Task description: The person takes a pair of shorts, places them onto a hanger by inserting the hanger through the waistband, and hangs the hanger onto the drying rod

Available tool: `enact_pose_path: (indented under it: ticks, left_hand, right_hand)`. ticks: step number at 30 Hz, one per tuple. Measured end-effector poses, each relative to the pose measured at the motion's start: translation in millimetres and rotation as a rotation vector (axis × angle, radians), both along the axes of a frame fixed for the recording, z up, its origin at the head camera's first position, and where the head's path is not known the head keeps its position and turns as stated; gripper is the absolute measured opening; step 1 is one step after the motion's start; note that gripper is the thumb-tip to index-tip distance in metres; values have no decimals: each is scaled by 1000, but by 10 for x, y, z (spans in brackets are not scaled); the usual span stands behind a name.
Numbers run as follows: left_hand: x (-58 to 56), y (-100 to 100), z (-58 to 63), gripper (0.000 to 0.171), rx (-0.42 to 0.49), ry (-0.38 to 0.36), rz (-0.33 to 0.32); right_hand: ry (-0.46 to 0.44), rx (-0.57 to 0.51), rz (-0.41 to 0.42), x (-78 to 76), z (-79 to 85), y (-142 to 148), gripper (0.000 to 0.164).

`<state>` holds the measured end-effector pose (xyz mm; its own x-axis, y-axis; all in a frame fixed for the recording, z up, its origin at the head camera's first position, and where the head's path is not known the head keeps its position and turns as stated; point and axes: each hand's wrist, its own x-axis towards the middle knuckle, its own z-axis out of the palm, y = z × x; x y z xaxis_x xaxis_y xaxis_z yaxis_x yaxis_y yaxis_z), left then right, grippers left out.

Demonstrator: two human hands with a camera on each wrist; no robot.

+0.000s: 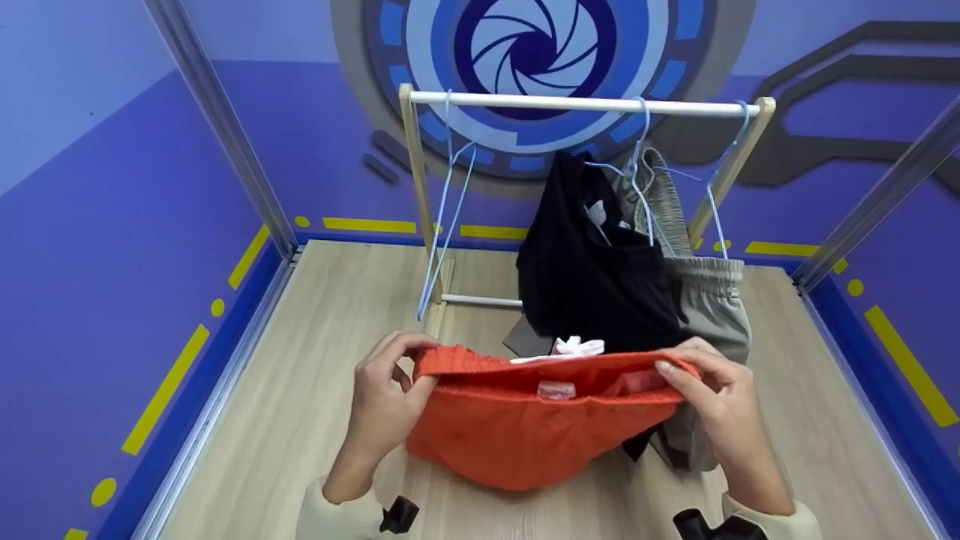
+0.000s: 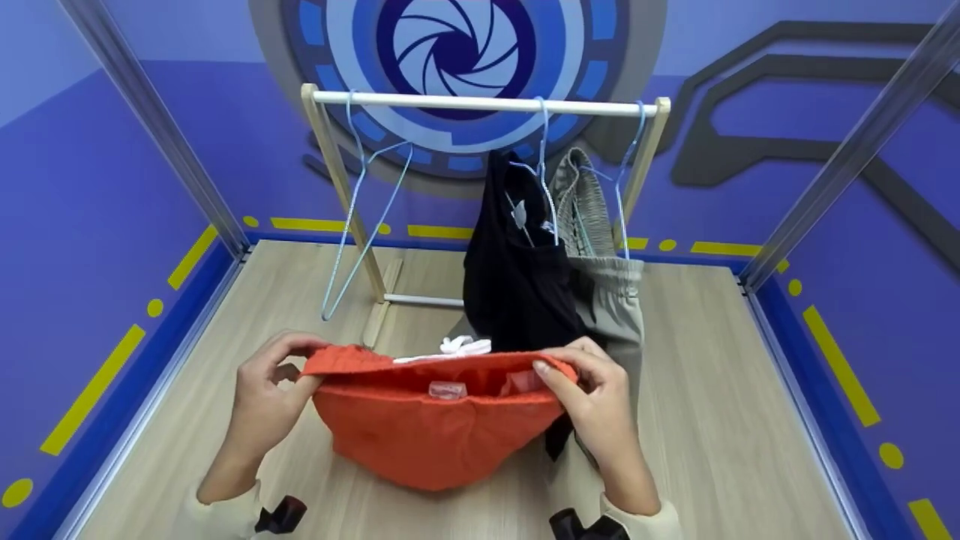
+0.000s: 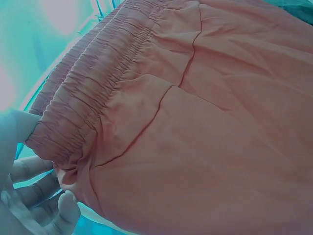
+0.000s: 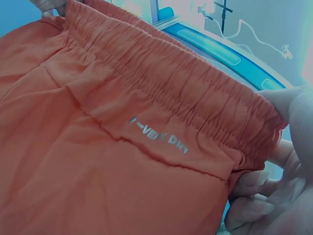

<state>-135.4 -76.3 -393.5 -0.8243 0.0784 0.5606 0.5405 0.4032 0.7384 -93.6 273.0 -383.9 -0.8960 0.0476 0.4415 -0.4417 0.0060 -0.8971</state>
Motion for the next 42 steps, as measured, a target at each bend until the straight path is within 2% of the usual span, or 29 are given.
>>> enact_pose_path:
  ticks: [2, 5, 12, 18, 22, 27, 31, 36, 39, 42]
  left_hand:
    - [-50, -23, -116, 27, -8, -39, -18]
    - [-61, -27, -189, 25, 1, -104, -54]
    - [-87, -25, -328, 16, 14, -193, -131]
    - [-93, -104, -381, 8, -31, -326, -196]
    - [-129, -111, -436, 7, -85, -354, -230]
    - [-192, -103, -526, 9, -176, -388, -253]
    - [-225, -35, -604, 16, -175, -385, -234]
    - [-260, 23, -636, 21, -138, -338, -151]
    - [-284, 18, -590, 25, -87, -338, -78]
    - [-320, -21, -488, 29, -38, -331, -12]
  right_hand:
    - [-16, 41, -7, -16, -44, 2, 7]
    - [-40, 119, -19, -41, -106, 6, 6]
    - [-122, 242, -71, -72, -191, -6, 10]
    - [-173, 297, -96, -60, -268, -64, 15]
    - [-202, 321, -101, -64, -273, -71, 14]
    - [-196, 352, -55, -82, -276, -103, 11]
    - [-207, 373, -14, -100, -254, -86, 12]
    - [-189, 396, 2, -123, -251, -84, 12]
    - [-190, 405, 9, -118, -277, -110, 13]
    - [-205, 389, 20, -105, -329, -150, 14]
